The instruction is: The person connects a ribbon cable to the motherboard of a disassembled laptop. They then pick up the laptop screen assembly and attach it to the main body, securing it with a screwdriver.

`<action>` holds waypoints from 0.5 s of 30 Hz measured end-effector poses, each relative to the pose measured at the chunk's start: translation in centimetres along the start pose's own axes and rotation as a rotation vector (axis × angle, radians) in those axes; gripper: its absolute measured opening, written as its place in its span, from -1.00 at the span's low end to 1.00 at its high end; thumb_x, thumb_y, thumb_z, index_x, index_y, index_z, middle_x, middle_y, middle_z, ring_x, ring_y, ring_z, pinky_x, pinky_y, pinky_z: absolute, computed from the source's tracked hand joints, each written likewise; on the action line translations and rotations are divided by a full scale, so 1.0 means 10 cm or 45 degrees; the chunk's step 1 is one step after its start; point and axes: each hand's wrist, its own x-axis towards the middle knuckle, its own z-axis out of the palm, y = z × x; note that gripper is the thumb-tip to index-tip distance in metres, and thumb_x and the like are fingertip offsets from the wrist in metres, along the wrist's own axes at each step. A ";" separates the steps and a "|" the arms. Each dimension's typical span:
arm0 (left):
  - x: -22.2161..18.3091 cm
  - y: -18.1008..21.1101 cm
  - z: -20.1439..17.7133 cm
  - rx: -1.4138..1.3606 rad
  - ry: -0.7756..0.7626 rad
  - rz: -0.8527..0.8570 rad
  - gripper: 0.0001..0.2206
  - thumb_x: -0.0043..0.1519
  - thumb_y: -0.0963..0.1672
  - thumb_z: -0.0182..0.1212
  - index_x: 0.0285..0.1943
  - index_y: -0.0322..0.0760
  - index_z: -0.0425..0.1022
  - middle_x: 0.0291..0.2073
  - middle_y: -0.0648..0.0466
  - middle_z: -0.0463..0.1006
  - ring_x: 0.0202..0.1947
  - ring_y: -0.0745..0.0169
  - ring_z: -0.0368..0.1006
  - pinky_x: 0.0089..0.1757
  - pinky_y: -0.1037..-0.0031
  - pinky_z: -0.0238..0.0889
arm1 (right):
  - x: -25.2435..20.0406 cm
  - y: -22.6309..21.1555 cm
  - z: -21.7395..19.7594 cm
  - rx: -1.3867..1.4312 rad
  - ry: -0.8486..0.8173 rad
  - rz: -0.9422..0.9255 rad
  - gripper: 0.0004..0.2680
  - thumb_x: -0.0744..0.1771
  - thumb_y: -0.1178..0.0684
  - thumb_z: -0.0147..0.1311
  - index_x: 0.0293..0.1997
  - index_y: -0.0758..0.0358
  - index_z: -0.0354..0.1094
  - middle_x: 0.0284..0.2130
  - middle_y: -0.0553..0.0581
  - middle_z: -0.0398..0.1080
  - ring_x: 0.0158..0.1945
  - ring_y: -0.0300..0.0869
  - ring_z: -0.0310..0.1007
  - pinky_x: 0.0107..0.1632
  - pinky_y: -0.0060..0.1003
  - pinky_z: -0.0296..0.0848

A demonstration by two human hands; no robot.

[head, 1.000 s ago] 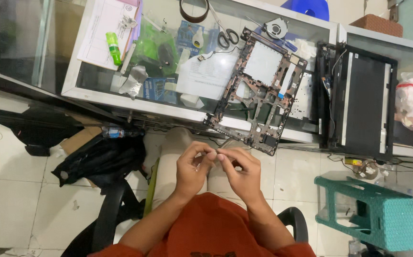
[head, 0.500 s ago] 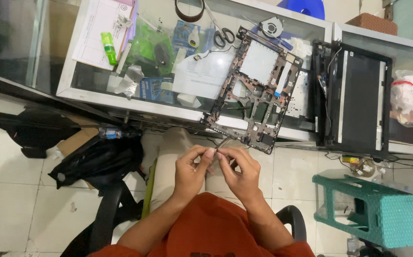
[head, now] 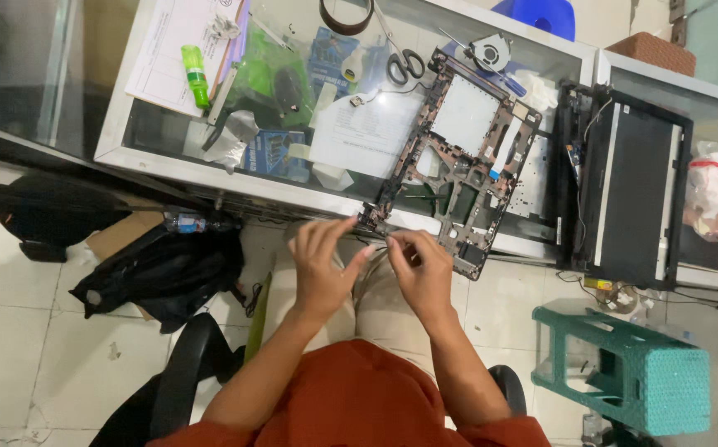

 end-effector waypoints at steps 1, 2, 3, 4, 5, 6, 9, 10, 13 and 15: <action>0.08 -0.07 0.00 0.106 -0.097 -0.019 -0.55 0.14 -0.04 0.32 0.20 -0.16 0.38 -0.09 0.03 0.46 -0.02 -0.06 0.24 -0.04 0.05 -0.01 | 0.05 0.06 0.05 -0.042 -0.008 -0.016 -0.96 0.24 0.26 0.19 -0.34 0.28 0.48 -0.58 0.14 0.45 -0.59 -0.04 0.41 -0.57 -0.29 0.36; 0.15 -0.15 -0.01 0.211 -0.195 -0.037 -0.39 0.11 -0.03 0.36 0.35 -0.16 0.25 0.06 0.00 0.40 0.11 -0.09 0.13 0.03 -0.04 -0.17 | 0.11 0.13 0.09 -0.083 -0.017 -0.031 -0.97 0.25 0.27 0.19 -0.34 0.30 0.47 -0.59 0.15 0.44 -0.58 -0.03 0.41 -0.55 -0.28 0.36; 0.17 -0.29 0.05 0.206 -0.195 -0.046 -0.39 0.11 -0.03 0.36 0.35 -0.16 0.25 0.06 0.00 0.40 0.11 -0.09 0.13 0.03 -0.04 -0.17 | 0.14 0.16 0.12 -0.088 -0.025 -0.028 -0.97 0.25 0.27 0.19 -0.34 0.30 0.47 -0.59 0.15 0.44 -0.58 -0.03 0.41 -0.55 -0.28 0.36; 0.19 -0.44 0.11 0.278 -0.250 0.063 -0.30 0.06 -0.01 0.39 0.40 -0.17 0.19 0.09 0.02 0.39 0.10 -0.05 0.11 0.01 -0.02 -0.19 | 0.18 0.19 0.15 -0.123 -0.041 -0.046 -0.97 0.25 0.27 0.19 -0.34 0.30 0.47 -0.59 0.17 0.43 -0.57 -0.01 0.42 -0.55 -0.26 0.36; 0.21 -0.58 0.17 0.349 -0.304 0.174 -0.21 0.02 0.00 0.43 0.44 -0.18 0.13 0.12 0.03 0.38 0.10 -0.01 0.09 -0.02 0.00 -0.22 | 0.22 0.23 0.18 -0.158 -0.055 -0.066 -0.97 0.25 0.27 0.19 -0.34 0.30 0.47 -0.60 0.18 0.42 -0.57 0.01 0.42 -0.54 -0.23 0.37; 0.24 -0.58 0.19 0.344 -0.303 0.167 -0.21 0.02 0.00 0.43 0.44 -0.18 0.13 0.12 0.03 0.38 0.10 -0.01 0.09 -0.02 0.00 -0.22 | 0.25 0.24 0.19 -0.162 -0.062 -0.065 -0.97 0.25 0.27 0.19 -0.34 0.30 0.47 -0.60 0.18 0.42 -0.57 0.01 0.42 -0.54 -0.23 0.37; 0.32 -0.60 0.25 0.318 -0.291 0.225 -0.25 0.07 0.01 0.34 0.46 -0.11 0.11 0.19 0.26 0.40 0.08 0.14 0.11 -0.12 0.11 -0.21 | 0.29 0.26 0.22 -0.202 -0.116 -0.051 -0.95 0.24 0.28 0.19 -0.33 0.28 0.49 -0.57 0.15 0.45 -0.55 -0.04 0.44 -0.51 -0.32 0.39; 0.32 -0.63 0.28 0.302 -0.249 0.223 -0.28 0.10 0.05 0.30 0.45 -0.09 0.12 0.12 0.35 0.45 0.05 0.21 0.14 -0.14 0.14 -0.21 | 0.30 0.28 0.22 -0.221 -0.138 -0.058 -0.96 0.25 0.26 0.19 -0.33 0.27 0.49 -0.56 0.15 0.45 -0.52 -0.02 0.46 -0.49 -0.30 0.41; 0.33 -0.66 0.31 0.285 -0.180 0.238 -0.34 0.13 0.09 0.25 0.41 -0.04 0.17 0.02 0.48 0.51 0.00 0.32 0.18 -0.20 0.23 -0.23 | 0.30 0.30 0.23 -0.268 -0.187 -0.060 -0.96 0.26 0.25 0.19 -0.32 0.25 0.48 -0.53 0.13 0.45 -0.48 -0.02 0.48 -0.46 -0.28 0.44; 0.33 -0.68 0.32 0.287 -0.148 0.254 -0.37 0.13 0.10 0.24 0.38 -0.01 0.20 -0.01 0.51 0.52 -0.02 0.36 0.20 -0.23 0.29 -0.24 | 0.30 0.30 0.24 -0.292 -0.215 -0.062 -0.95 0.26 0.26 0.18 -0.31 0.24 0.48 -0.52 0.12 0.46 -0.45 -0.03 0.49 -0.44 -0.29 0.45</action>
